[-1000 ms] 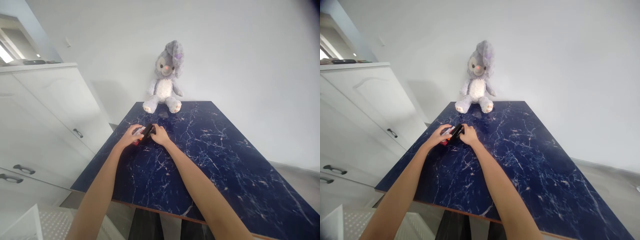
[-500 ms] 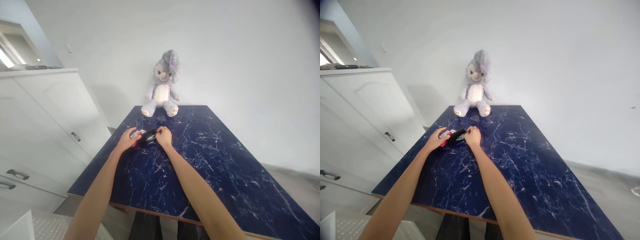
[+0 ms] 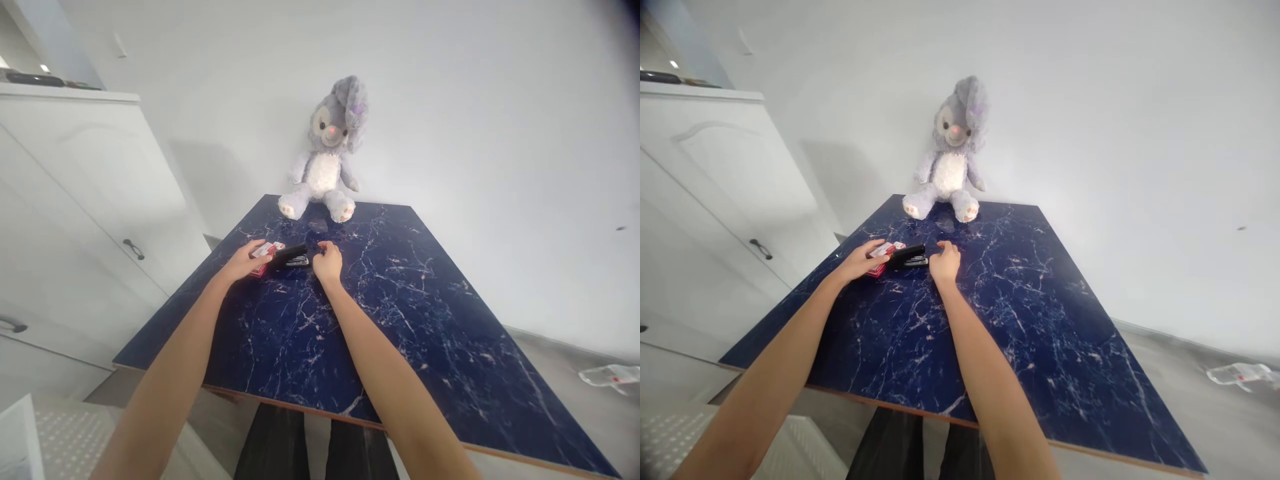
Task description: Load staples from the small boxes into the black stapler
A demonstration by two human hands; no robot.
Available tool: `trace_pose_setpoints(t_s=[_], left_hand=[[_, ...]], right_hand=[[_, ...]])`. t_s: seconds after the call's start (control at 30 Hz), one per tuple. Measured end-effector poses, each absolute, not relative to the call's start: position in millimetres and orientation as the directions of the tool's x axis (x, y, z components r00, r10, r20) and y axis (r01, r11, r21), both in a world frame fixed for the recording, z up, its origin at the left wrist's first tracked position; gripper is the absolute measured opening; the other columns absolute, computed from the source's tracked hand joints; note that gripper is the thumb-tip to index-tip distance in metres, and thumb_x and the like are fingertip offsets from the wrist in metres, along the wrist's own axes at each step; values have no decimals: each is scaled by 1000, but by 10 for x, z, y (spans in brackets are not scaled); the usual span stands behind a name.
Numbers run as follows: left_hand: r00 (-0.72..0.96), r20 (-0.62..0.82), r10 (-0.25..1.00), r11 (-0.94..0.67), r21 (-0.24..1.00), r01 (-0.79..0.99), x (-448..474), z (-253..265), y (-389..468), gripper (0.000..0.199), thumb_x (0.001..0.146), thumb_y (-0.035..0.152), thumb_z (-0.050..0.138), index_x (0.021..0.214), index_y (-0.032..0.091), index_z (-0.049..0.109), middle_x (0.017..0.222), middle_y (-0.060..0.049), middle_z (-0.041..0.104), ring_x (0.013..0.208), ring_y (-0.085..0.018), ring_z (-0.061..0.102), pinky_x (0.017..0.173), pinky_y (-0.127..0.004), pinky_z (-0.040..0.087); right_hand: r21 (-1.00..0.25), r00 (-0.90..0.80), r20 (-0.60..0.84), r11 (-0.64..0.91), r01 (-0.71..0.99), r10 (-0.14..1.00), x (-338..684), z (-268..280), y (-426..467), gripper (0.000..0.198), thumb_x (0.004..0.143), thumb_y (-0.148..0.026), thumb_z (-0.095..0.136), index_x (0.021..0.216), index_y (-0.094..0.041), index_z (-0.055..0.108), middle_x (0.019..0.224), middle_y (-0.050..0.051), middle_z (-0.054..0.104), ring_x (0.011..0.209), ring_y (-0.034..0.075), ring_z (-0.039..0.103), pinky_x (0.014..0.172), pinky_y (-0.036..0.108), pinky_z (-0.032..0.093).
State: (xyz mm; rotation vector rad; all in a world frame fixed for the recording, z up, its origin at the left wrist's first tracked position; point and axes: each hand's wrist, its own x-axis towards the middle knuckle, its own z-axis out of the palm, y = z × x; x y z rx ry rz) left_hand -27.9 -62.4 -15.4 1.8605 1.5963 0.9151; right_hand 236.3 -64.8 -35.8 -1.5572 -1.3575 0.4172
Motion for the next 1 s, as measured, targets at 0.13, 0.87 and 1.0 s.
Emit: trace_pose_setpoints(t_s=[0.13,0.87,1.0], left_hand=[[108,42,993,-102,760,642,-311,-79,-610,79,68,61,77,137,27,59,128,-7,68,105,-28,68,88,-34,52],[-292,375,880,-254,891,377,-61,-26,-752,51,82,50,65,125,22,63,86,-3,72,61,-15,64,58,-26,50],[-298,304,905,-224,935,275,76,16,-779,55,78,50,70,124,21,65,87,-5,71,65,-16,64,59,-26,51]], right_hand=[[-907,330,252,103,408,910,2462,-366,-716,41,71,-4,44,102,-19,66,103,5,71,97,18,66,95,31,49],[-295,-159,472,326,898,867,2581,-320,-1075,39,86,-13,49,119,-24,66,128,12,56,109,30,49,94,43,41],[-326,-98,445,263,908,890,2563,-337,-1084,39,88,-14,48,122,-25,63,126,13,56,108,31,50,92,45,41]])
